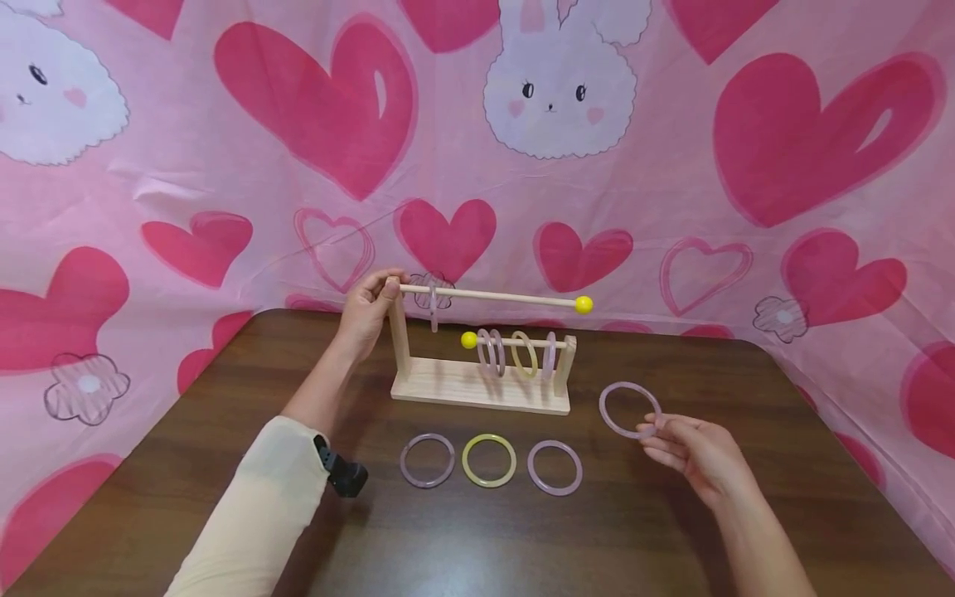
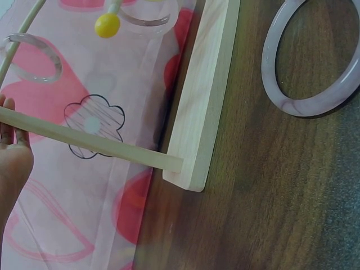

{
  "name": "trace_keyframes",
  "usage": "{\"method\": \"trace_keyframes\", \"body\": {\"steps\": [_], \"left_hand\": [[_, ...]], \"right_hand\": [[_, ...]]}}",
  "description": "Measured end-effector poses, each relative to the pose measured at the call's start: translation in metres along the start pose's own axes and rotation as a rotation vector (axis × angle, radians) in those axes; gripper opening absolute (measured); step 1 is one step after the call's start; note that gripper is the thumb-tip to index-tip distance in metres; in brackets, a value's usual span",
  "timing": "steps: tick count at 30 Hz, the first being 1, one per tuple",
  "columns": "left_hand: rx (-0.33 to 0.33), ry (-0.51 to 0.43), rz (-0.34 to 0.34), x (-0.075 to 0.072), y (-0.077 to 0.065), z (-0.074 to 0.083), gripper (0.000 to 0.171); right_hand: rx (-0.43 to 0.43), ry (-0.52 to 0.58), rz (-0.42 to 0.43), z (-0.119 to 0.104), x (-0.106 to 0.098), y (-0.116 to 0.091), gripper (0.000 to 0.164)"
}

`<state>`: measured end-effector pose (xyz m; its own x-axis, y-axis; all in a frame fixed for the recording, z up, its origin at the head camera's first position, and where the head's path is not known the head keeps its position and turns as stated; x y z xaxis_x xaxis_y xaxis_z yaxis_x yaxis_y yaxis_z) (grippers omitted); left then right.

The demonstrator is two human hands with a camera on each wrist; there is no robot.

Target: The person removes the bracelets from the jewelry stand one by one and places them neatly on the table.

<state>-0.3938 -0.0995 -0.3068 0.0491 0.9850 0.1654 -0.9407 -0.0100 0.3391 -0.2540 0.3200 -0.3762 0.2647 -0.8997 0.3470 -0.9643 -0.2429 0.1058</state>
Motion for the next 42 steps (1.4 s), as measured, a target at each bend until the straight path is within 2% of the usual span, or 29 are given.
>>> {"method": "trace_keyframes", "body": {"steps": [5, 9, 18, 22, 27, 34, 42], "left_hand": [[-0.012, 0.001, 0.002, 0.0, -0.001, 0.0, 0.042], [-0.02, 0.004, 0.007, 0.001, -0.001, 0.0, 0.039], [-0.002, -0.017, 0.011, 0.0, 0.0, 0.001, 0.06], [0.002, -0.015, 0.009, 0.0, 0.0, 0.001, 0.062], [-0.002, -0.005, 0.006, 0.001, 0.001, 0.0, 0.055], [-0.012, -0.002, 0.003, 0.001, -0.001, 0.001, 0.045], [-0.026, -0.008, 0.006, 0.001, 0.0, 0.001, 0.042]], "right_hand": [[0.057, -0.096, -0.079, 0.005, -0.002, -0.005, 0.035], [0.1, -0.125, -0.143, 0.008, -0.002, -0.007, 0.034], [0.165, -0.138, -0.291, 0.013, -0.002, -0.01, 0.032], [0.206, -0.187, -0.288, 0.016, -0.005, -0.011, 0.029], [0.252, -0.218, -0.289, 0.019, -0.007, -0.013, 0.027], [0.265, -0.253, -0.298, 0.02, -0.007, -0.016, 0.025], [0.302, -0.369, -0.239, 0.023, -0.01, -0.016, 0.021]]}}
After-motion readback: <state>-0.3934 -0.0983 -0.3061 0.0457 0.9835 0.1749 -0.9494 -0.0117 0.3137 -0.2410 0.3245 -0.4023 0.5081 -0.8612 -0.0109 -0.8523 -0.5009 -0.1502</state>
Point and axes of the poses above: each hand's wrist, its own y-axis towards the middle knuckle, its own x-axis out of the palm, z = x × y, the point moved 6 cm from there along y, towards the middle knuckle, and after that the axes turned 6 degrees about -x, right-handed, at the moved point
